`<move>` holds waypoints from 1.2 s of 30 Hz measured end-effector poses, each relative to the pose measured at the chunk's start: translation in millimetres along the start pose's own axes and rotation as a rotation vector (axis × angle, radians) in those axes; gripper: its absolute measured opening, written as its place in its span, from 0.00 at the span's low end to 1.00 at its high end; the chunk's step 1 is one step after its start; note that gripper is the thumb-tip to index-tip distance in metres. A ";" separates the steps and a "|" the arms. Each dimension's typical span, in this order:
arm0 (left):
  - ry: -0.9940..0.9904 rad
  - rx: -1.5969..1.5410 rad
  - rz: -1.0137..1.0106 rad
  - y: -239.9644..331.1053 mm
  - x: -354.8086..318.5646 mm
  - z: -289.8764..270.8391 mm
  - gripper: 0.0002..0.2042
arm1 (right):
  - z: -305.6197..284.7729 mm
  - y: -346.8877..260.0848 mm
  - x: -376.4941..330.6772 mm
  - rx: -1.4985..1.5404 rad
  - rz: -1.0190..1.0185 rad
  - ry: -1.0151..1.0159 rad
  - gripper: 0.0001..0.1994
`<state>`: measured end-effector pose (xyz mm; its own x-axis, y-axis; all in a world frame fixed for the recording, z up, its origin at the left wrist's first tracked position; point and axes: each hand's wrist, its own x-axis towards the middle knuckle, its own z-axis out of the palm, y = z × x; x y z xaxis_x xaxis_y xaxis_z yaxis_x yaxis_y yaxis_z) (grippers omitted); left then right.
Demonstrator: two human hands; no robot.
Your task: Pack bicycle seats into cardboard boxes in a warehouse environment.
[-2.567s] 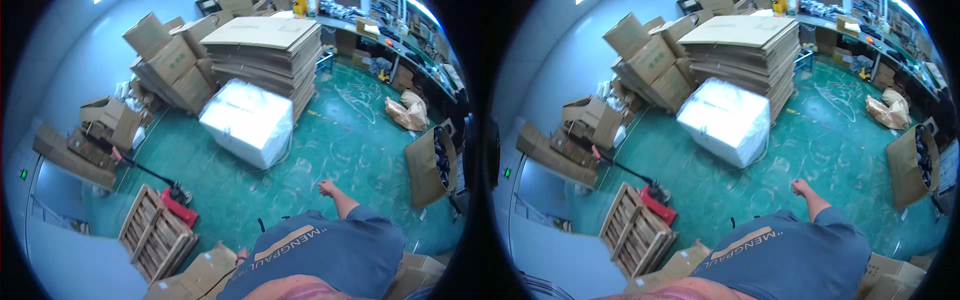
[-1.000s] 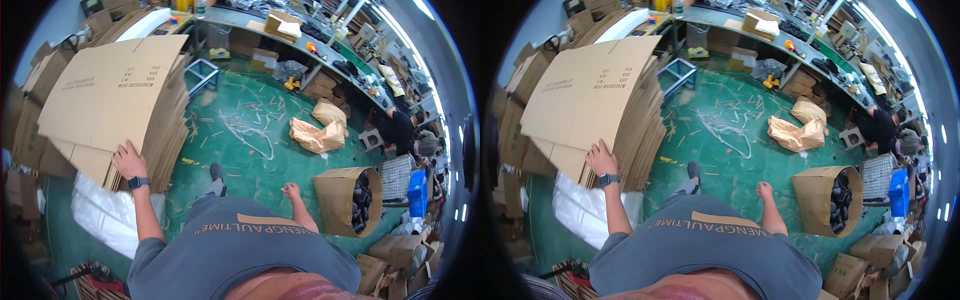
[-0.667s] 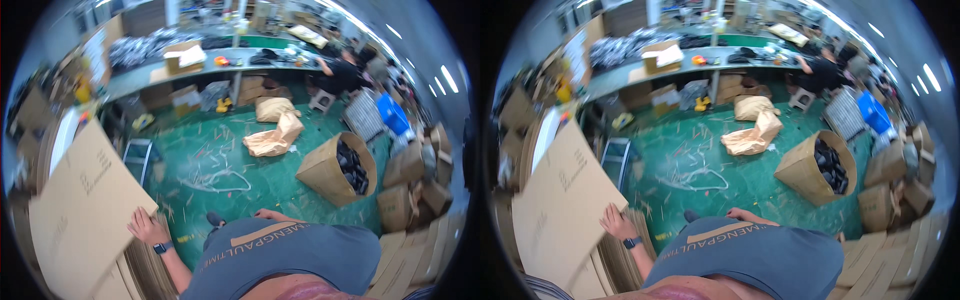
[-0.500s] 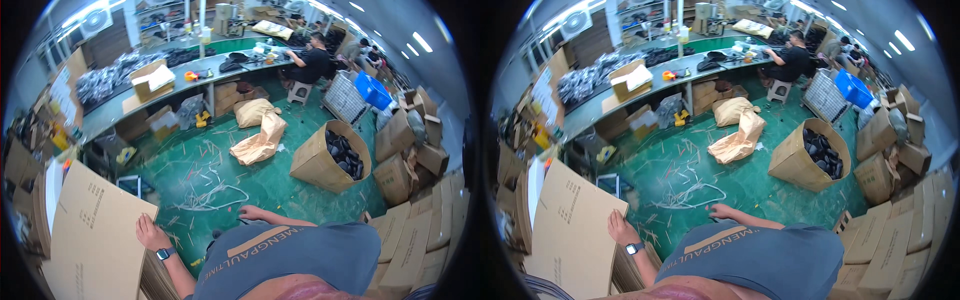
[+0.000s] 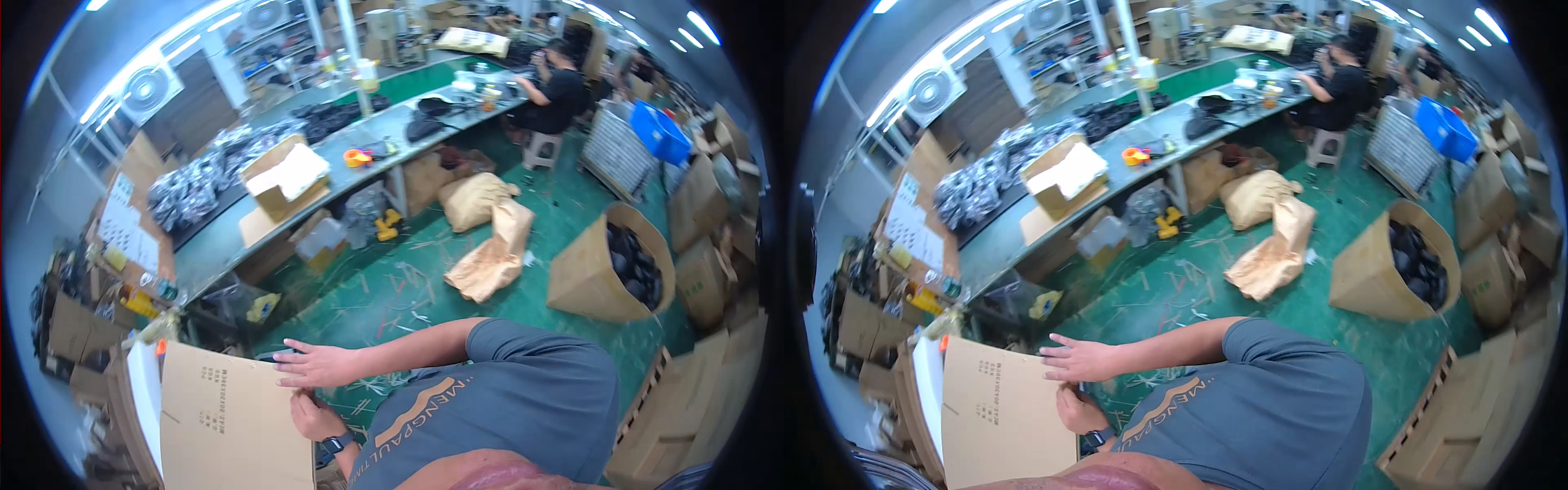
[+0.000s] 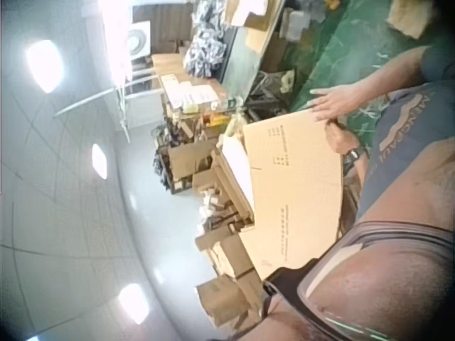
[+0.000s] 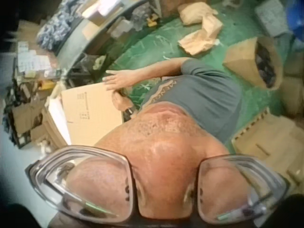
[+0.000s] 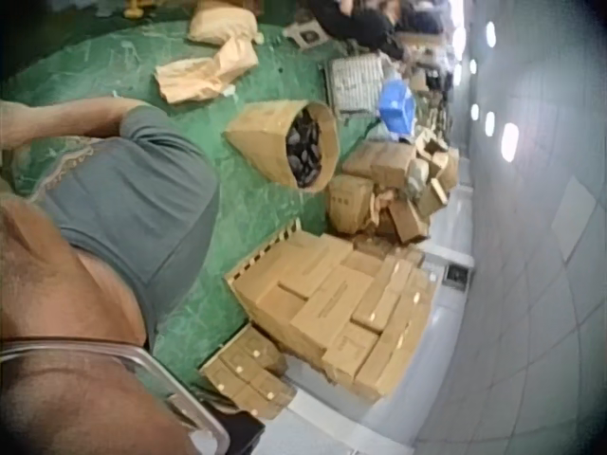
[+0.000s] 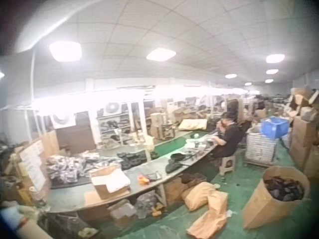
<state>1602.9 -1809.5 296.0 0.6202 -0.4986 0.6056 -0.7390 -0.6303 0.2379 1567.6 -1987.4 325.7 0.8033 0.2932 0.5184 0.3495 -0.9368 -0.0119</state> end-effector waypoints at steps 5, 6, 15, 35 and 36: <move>0.192 0.066 0.108 -21.4 35.3 42.5 0.09 | 67.0 62.6 86.0 0.270 -0.352 0.177 0.18; 0.224 0.117 0.146 -22.7 42.0 44.2 0.11 | 86.0 71.1 98.1 0.268 -0.405 0.145 0.19; -0.315 -0.254 -0.691 -114.9 -13.8 164.9 0.06 | 96.1 184.4 258.6 0.510 -0.664 -0.114 0.25; 0.875 -1.025 -1.404 -341.5 211.3 333.7 0.27 | -29.2 564.9 550.2 0.769 -1.276 -0.399 0.14; 0.930 -1.039 -1.396 -340.3 227.0 349.3 0.27 | -23.3 588.4 556.3 0.765 -1.293 -0.436 0.14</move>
<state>2087.1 -1916.0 87.2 0.7551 0.5807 -0.3045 0.0006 0.4638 0.8859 2208.9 -2380.0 627.1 -0.1992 0.9493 0.2430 0.9307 0.2609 -0.2563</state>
